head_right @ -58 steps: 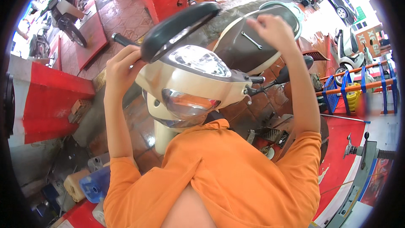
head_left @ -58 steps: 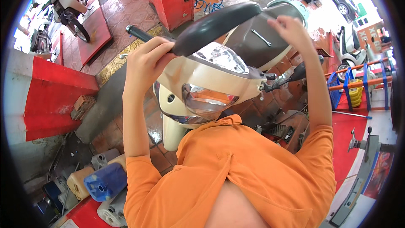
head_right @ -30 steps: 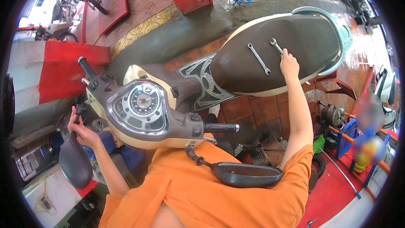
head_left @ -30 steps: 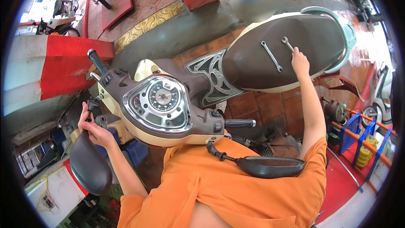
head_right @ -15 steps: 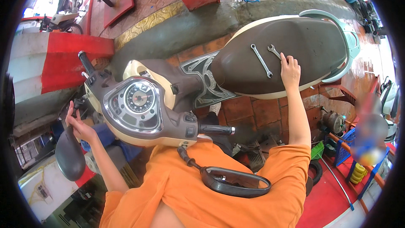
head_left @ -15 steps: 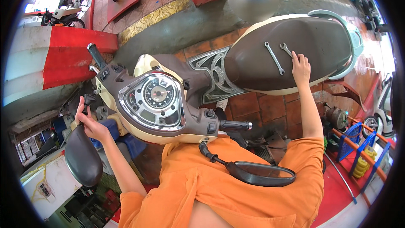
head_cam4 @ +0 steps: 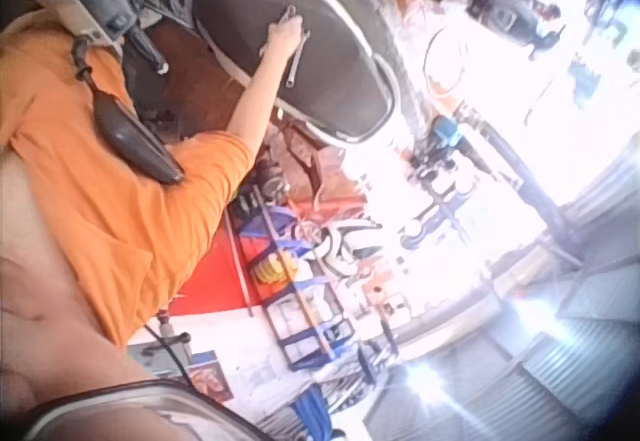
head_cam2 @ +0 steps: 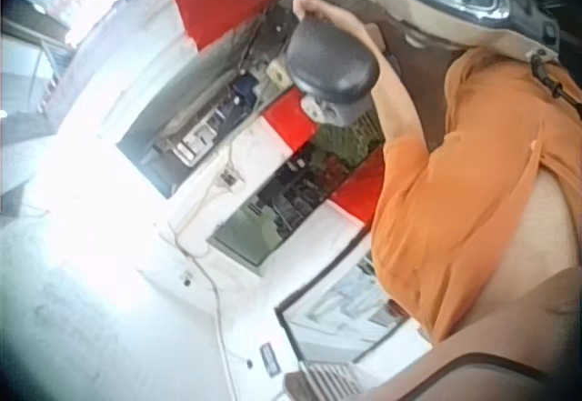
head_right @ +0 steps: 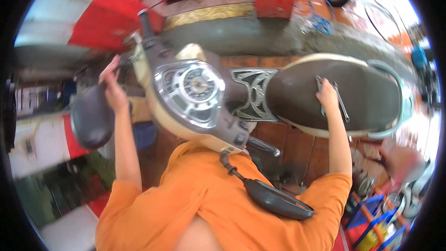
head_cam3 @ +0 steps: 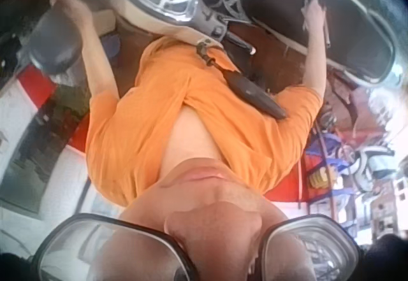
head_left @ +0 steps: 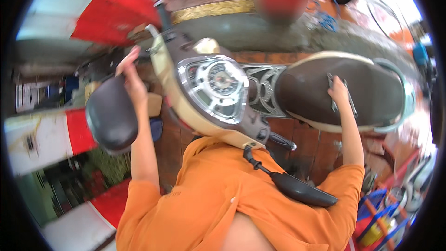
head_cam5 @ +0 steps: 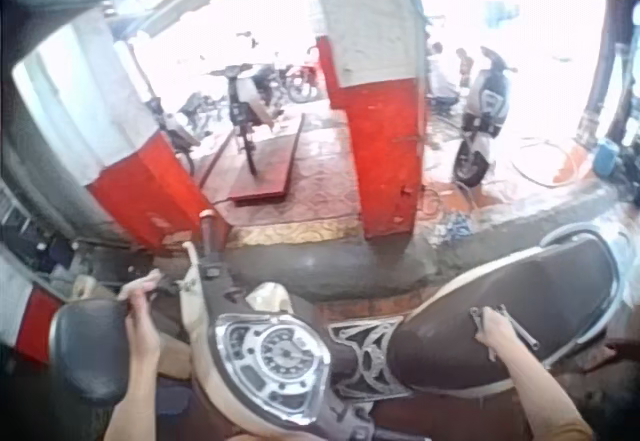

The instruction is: The person installs a rearview mirror onto a scooter using a wrench. They position the mirror stem into the mounting hole, tighten the nut by hand and then with the tool, and adjust the mirror angle.

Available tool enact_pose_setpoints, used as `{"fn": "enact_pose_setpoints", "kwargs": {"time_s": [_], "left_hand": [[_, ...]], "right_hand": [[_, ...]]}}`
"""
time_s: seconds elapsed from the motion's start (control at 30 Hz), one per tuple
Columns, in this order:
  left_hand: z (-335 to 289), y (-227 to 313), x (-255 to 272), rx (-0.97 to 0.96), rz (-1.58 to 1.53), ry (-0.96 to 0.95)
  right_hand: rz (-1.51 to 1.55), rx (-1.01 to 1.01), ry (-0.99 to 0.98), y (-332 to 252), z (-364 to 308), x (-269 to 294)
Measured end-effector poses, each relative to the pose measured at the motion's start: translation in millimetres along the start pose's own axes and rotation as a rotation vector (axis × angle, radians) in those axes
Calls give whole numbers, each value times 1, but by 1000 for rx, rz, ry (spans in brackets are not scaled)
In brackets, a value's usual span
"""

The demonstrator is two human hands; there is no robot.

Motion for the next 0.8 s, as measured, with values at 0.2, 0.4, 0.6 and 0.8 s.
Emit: {"fn": "enact_pose_setpoints", "kwargs": {"time_s": [0.2, 0.4, 0.6, 0.8], "left_hand": [[5, 23, -9, -76, -180, -11], [2, 31, 1, -93, -158, -5], [1, 2, -2, -125, -278, 23], [16, -4, 7, -130, -392, -115]], "right_hand": [[-335, -129, -168, 8, 4, -17], [-463, -52, -65, -48, -19, 27], [-334, -1, 31, -50, -51, 42], [943, -491, 71, -38, -109, 121]]}}
Point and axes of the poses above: each hand's wrist, its own z-axis towards the middle knuckle, its own x-axis out of the back of the hand, y = z × x, the point moved 6 cm from there along z, towards the middle knuckle, and after that the axes turned 14 degrees about -z, right-handed, at the moved point
